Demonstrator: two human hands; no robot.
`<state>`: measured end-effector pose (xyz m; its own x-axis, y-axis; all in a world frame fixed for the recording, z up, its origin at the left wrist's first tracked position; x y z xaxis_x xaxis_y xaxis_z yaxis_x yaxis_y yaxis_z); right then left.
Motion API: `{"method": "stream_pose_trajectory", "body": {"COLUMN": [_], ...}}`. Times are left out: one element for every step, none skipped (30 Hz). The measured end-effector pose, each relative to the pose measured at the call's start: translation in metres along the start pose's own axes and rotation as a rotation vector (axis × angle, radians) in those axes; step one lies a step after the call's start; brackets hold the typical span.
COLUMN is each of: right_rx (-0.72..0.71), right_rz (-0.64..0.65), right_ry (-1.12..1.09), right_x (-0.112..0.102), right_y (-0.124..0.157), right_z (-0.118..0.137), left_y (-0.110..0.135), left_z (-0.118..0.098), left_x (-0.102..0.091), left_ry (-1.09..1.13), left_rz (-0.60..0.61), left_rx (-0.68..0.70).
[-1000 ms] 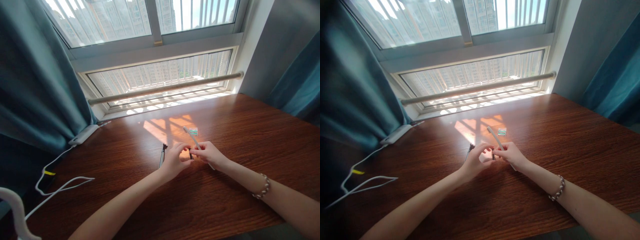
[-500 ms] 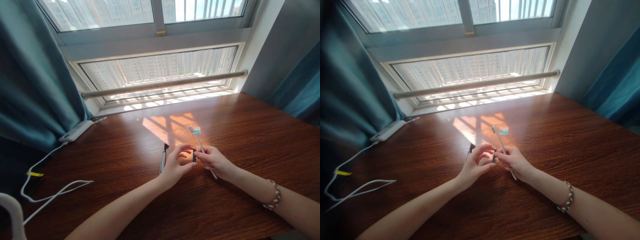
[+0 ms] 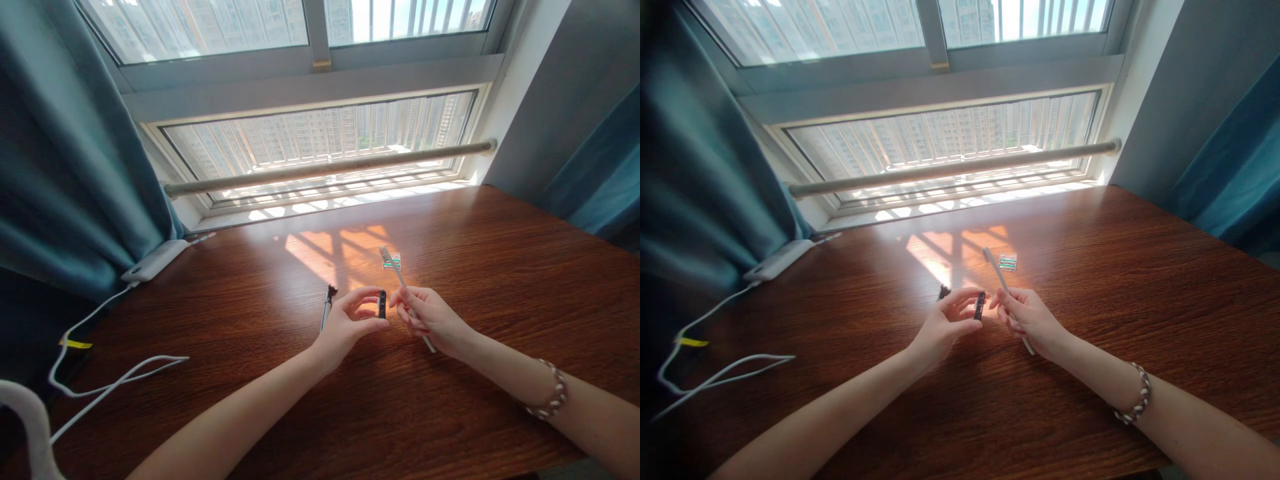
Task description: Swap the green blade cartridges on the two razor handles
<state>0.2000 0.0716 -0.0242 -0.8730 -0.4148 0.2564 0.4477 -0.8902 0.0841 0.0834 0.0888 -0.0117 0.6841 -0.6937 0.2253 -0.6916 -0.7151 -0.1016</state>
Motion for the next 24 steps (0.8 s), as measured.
{"method": "stream_pose_trajectory", "body": {"right_rx": [-0.022,-0.045,-0.066,-0.091,-0.115,-0.133,-0.144,-0.148,-0.147,-0.142,-0.135,-0.128,-0.117,-0.102,-0.089,-0.08,-0.078,-0.084,-0.098,-0.115,-0.13,-0.137,-0.136,-0.128], "right_rz": [-0.024,-0.042,-0.049,-0.049,-0.047,-0.042,-0.037,-0.028,-0.013,0.006,0.025,0.038,0.036,0.013,-0.03,-0.081,-0.124,-0.144,-0.133,-0.097,-0.053,-0.015,0.001,-0.007], "right_ry": [0.106,0.246,0.42,0.61,0.786,0.934,1.054,1.144,1.211,1.265,1.31,1.347,1.38,1.41,1.438,1.462,1.478,1.488,1.492,1.492,1.489,1.485,1.484,1.488], "right_x": [-0.006,-0.011,-0.015,-0.018,-0.019,-0.019,-0.018,-0.017,-0.015,-0.013,-0.01,-0.007,-0.006,-0.007,-0.009,-0.011,-0.014,-0.015,-0.014,-0.012,-0.009,-0.007,-0.006,-0.006], "right_y": [0.0,0.001,0.001,0.002,0.003,0.005,0.006,0.007,0.008,0.008,0.008,0.008,0.008,0.008,0.008,0.008,0.009,0.009,0.01,0.009,0.009,0.009,0.009,0.009], "right_z": [0.007,0.015,0.024,0.034,0.042,0.048,0.053,0.055,0.056,0.055,0.053,0.051,0.049,0.048,0.048,0.049,0.05,0.051,0.051,0.05,0.048,0.046,0.045,0.044], "left_y": [0.0,0.0,-0.001,-0.002,-0.002,-0.003,-0.004,-0.004,-0.004,-0.004,-0.004,-0.004,-0.004,-0.004,-0.004,-0.003,-0.003,-0.003,-0.003,-0.003,-0.003,-0.004,-0.004,-0.004], "left_z": [-0.003,-0.005,-0.008,-0.01,-0.012,-0.015,-0.017,-0.019,-0.02,-0.02,-0.02,-0.019,-0.018,-0.017,-0.017,-0.017,-0.017,-0.017,-0.018,-0.018,-0.018,-0.019,-0.019,-0.018], "left_x": [-0.004,-0.009,-0.012,-0.015,-0.017,-0.019,-0.021,-0.023,-0.024,-0.025,-0.025,-0.025,-0.024,-0.024,-0.024,-0.025,-0.025,-0.026,-0.025,-0.025,-0.024,-0.023,-0.023,-0.023], "left_ry": [0.002,0.003,0.005,0.005,0.003,-0.001,-0.006,-0.01,-0.014,-0.018,-0.022,-0.027,-0.034,-0.043,-0.052,-0.062,-0.071,-0.076,-0.078,-0.075,-0.068,-0.061,-0.057,-0.057], "left_rz": [-0.038,-0.07,-0.092,-0.103,-0.109,-0.111,-0.114,-0.119,-0.123,-0.124,-0.121,-0.114,-0.109,-0.108,-0.114,-0.124,-0.136,-0.142,-0.141,-0.134,-0.123,-0.113,-0.104,-0.102], "left_rx": [0.012,0.017,0.017,0.015,0.015,0.022,0.034,0.047,0.058,0.063,0.062,0.054,0.045,0.036,0.03,0.028,0.027,0.025,0.022,0.02,0.019,0.02,0.021,0.022]}}
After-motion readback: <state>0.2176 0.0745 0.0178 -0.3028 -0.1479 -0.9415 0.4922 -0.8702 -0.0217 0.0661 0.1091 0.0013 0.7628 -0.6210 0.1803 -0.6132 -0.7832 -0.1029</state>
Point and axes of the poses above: each hand's wrist, its own y-axis away from the middle knuckle, its own x-axis out of the palm, z = x × y, the point moved 8 cm from there along -y, towards the middle knuckle, and after that the axes turned 14 degrees about z, right-handed, at the moved point
